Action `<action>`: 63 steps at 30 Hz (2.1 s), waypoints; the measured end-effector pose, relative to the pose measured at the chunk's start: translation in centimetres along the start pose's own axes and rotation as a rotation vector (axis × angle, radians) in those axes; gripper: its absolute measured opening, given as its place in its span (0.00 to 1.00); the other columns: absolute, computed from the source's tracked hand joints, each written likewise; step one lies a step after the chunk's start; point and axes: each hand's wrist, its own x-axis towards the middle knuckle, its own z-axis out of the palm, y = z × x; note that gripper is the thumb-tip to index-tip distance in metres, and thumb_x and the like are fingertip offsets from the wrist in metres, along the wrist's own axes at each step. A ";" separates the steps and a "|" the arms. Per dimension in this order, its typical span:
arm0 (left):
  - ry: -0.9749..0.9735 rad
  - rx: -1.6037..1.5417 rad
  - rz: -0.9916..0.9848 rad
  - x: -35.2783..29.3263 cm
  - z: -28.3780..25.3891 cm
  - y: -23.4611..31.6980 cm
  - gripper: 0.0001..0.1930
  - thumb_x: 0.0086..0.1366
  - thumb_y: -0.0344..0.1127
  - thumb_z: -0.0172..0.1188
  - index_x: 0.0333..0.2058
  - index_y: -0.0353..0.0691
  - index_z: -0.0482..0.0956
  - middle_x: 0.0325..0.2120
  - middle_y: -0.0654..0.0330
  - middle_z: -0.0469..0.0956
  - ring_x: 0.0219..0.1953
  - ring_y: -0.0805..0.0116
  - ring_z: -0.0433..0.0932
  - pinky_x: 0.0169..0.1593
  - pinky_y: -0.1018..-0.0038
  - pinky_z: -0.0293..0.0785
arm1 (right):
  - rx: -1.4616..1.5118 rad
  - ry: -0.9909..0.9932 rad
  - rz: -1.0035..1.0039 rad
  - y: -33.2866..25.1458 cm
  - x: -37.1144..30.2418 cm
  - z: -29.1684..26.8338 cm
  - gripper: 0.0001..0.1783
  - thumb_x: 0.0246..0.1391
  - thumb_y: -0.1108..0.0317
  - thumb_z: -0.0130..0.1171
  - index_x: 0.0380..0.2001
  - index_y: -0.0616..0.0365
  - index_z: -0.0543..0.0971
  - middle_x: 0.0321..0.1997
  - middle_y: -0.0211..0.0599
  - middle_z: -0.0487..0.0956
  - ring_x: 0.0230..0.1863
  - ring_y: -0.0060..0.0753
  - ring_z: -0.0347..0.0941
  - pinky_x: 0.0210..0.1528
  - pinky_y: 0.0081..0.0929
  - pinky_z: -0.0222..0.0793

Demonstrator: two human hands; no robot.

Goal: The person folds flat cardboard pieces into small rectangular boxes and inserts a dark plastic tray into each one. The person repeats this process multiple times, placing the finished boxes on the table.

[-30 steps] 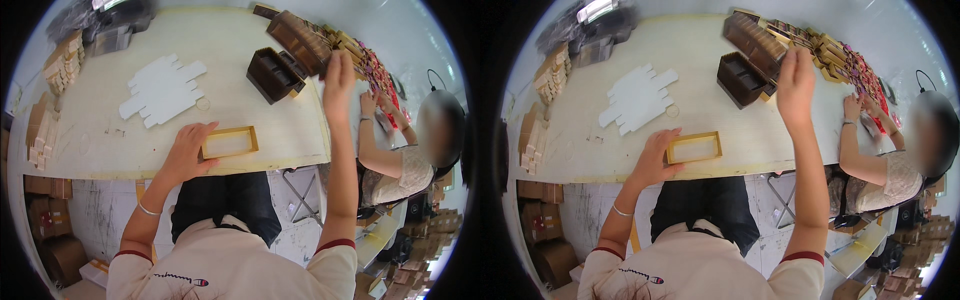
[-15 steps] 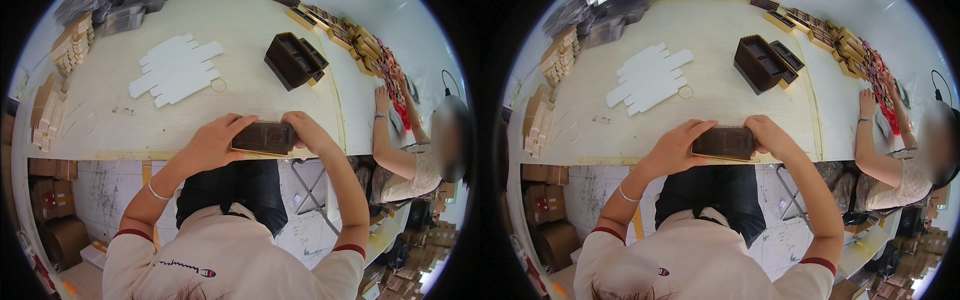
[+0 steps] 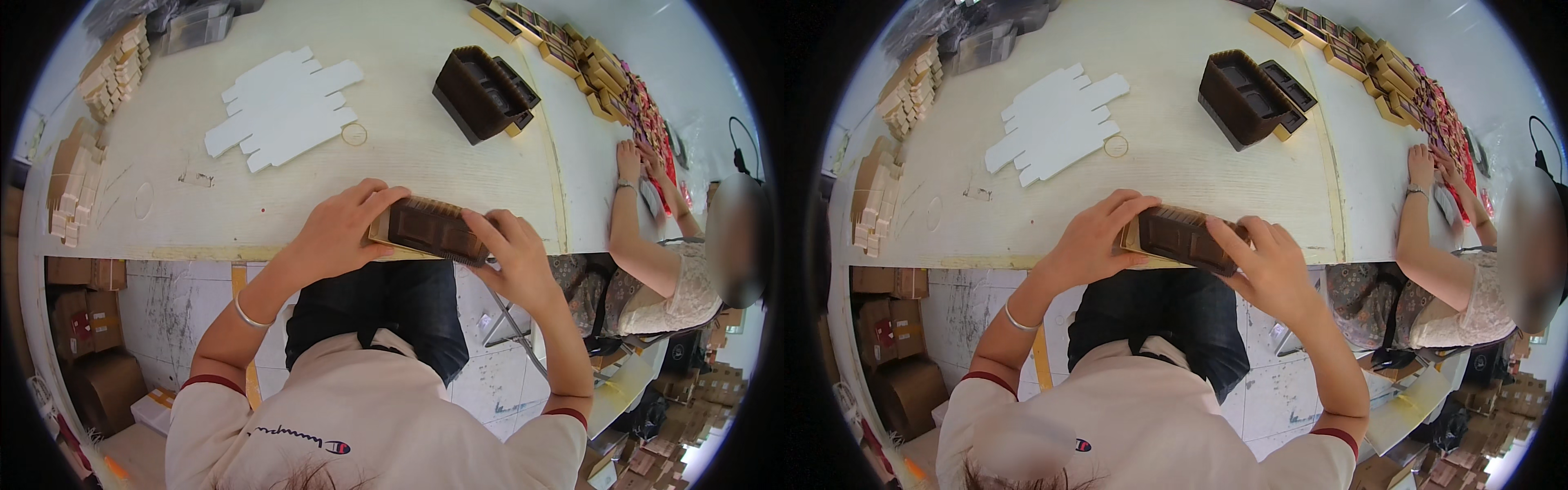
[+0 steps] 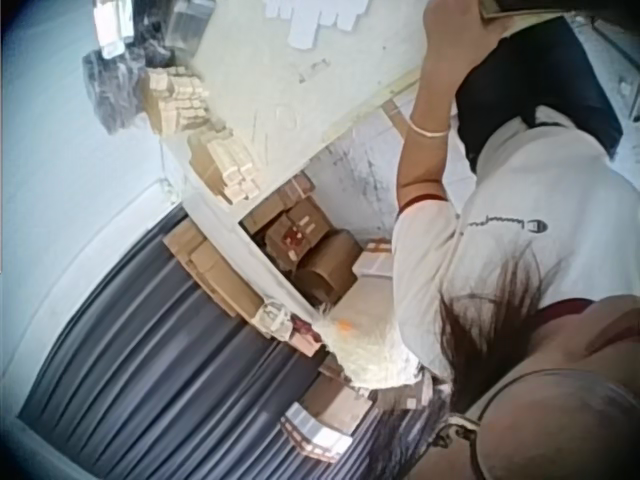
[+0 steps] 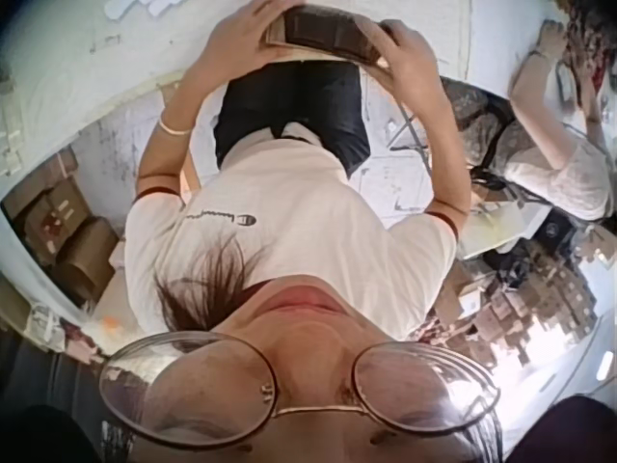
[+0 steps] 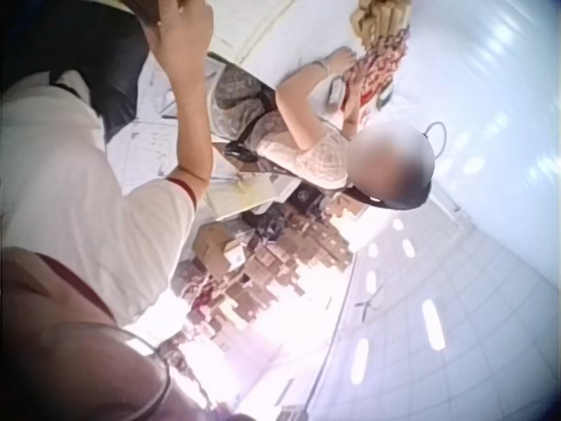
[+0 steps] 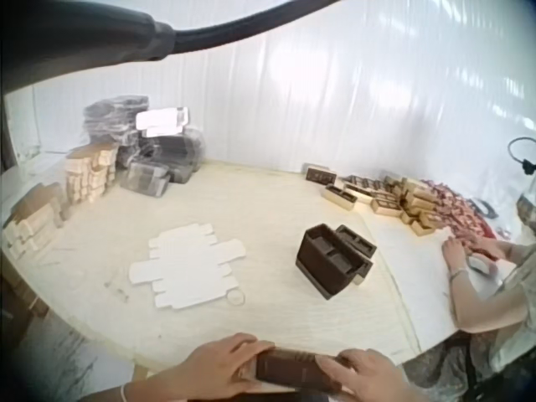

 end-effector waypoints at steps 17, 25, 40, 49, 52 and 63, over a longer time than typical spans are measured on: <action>-0.016 0.038 0.078 0.5 -0.5 -0.4 0.38 0.50 0.35 0.70 0.61 0.47 0.66 0.61 0.52 0.61 0.57 0.49 0.66 0.57 0.61 0.67 | -0.122 -0.168 0.043 -1.8 1.6 2.2 0.43 0.50 0.40 0.59 0.59 0.63 0.67 0.19 0.38 0.72 0.20 0.40 0.68 0.31 0.32 0.62; 0.000 0.084 0.165 1.2 0.2 -0.4 0.40 0.48 0.49 0.71 0.60 0.47 0.68 0.64 0.47 0.55 0.62 0.39 0.58 0.63 0.55 0.59 | 0.155 0.005 -0.087 0.2 2.6 3.1 0.27 0.50 0.62 0.62 0.54 0.58 0.73 0.24 0.38 0.70 0.28 0.41 0.69 0.35 0.33 0.65; -0.125 0.154 0.157 2.0 -1.2 -1.1 0.39 0.51 0.57 0.66 0.61 0.50 0.67 0.65 0.48 0.53 0.61 0.36 0.56 0.63 0.51 0.58 | 0.474 -0.164 -0.084 0.6 3.6 3.8 0.27 0.50 0.71 0.60 0.56 0.58 0.73 0.28 0.42 0.71 0.30 0.46 0.69 0.35 0.35 0.66; 0.061 0.343 0.054 1.0 0.1 -0.7 0.27 0.62 0.46 0.55 0.60 0.49 0.69 0.65 0.45 0.52 0.60 0.38 0.57 0.62 0.51 0.54 | 0.063 -0.010 0.004 -3.1 3.0 6.5 0.49 0.44 0.33 0.57 0.59 0.61 0.67 0.61 0.61 0.62 0.55 0.56 0.65 0.54 0.44 0.62; 0.099 0.477 -0.011 0.2 0.8 0.8 0.27 0.62 0.42 0.54 0.60 0.51 0.69 0.64 0.43 0.54 0.58 0.39 0.59 0.60 0.52 0.56 | -0.074 0.114 0.156 -6.2 2.6 8.7 0.53 0.43 0.32 0.58 0.57 0.70 0.67 0.61 0.63 0.63 0.55 0.53 0.64 0.55 0.44 0.62; 0.437 0.324 -0.143 -2.7 -5.4 -2.8 0.24 0.54 0.40 0.68 0.48 0.38 0.75 0.50 0.52 0.73 0.54 0.51 0.68 0.57 0.61 0.64 | -0.130 0.279 0.046 -2.0 1.6 1.0 0.31 0.33 0.61 0.68 0.46 0.57 0.76 0.51 0.44 0.74 0.46 0.47 0.71 0.48 0.43 0.63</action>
